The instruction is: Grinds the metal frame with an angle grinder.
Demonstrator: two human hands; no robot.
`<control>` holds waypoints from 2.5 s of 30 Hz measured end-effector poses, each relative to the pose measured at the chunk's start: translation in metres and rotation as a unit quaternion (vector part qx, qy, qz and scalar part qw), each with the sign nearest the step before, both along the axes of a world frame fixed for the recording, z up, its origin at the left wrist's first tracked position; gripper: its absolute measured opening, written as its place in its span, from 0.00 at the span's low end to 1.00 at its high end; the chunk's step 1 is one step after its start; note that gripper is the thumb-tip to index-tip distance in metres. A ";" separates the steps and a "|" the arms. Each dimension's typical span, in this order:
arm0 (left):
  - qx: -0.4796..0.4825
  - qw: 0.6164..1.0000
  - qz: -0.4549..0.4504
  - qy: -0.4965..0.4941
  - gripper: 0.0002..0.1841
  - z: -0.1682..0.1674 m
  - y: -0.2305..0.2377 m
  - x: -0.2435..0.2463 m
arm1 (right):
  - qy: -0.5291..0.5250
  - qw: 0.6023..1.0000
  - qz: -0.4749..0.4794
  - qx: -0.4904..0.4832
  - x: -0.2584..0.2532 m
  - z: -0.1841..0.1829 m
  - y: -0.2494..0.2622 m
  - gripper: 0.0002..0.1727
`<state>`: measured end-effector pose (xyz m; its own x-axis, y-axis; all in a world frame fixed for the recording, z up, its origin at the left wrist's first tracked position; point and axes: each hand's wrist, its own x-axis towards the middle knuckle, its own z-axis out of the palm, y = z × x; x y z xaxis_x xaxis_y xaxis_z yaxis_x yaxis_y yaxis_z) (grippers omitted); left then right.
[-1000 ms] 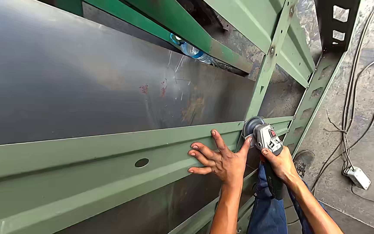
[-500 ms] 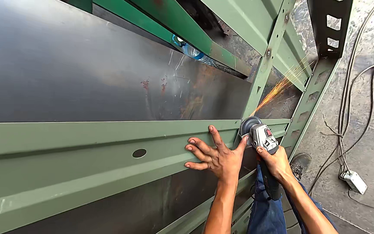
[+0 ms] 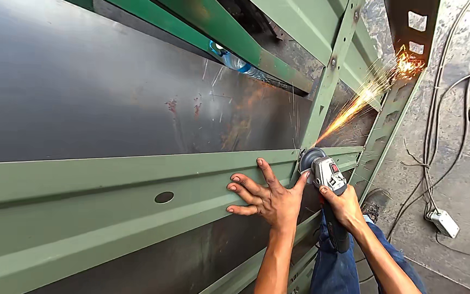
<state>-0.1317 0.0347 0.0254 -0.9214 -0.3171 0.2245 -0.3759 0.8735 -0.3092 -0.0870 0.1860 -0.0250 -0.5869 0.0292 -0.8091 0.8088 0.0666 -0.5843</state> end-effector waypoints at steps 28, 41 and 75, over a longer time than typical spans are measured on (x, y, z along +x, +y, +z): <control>0.012 1.000 0.008 0.017 0.79 -0.003 0.002 -0.002 | -0.009 1.000 0.005 -0.007 -0.010 0.005 0.006 0.35; 0.010 1.000 0.009 0.008 0.79 -0.002 0.002 -0.002 | -0.016 1.000 0.008 0.006 -0.009 0.006 0.004 0.35; 0.015 1.000 -0.003 0.014 0.79 0.001 0.004 -0.003 | -0.017 0.998 0.046 0.026 -0.013 0.011 0.005 0.34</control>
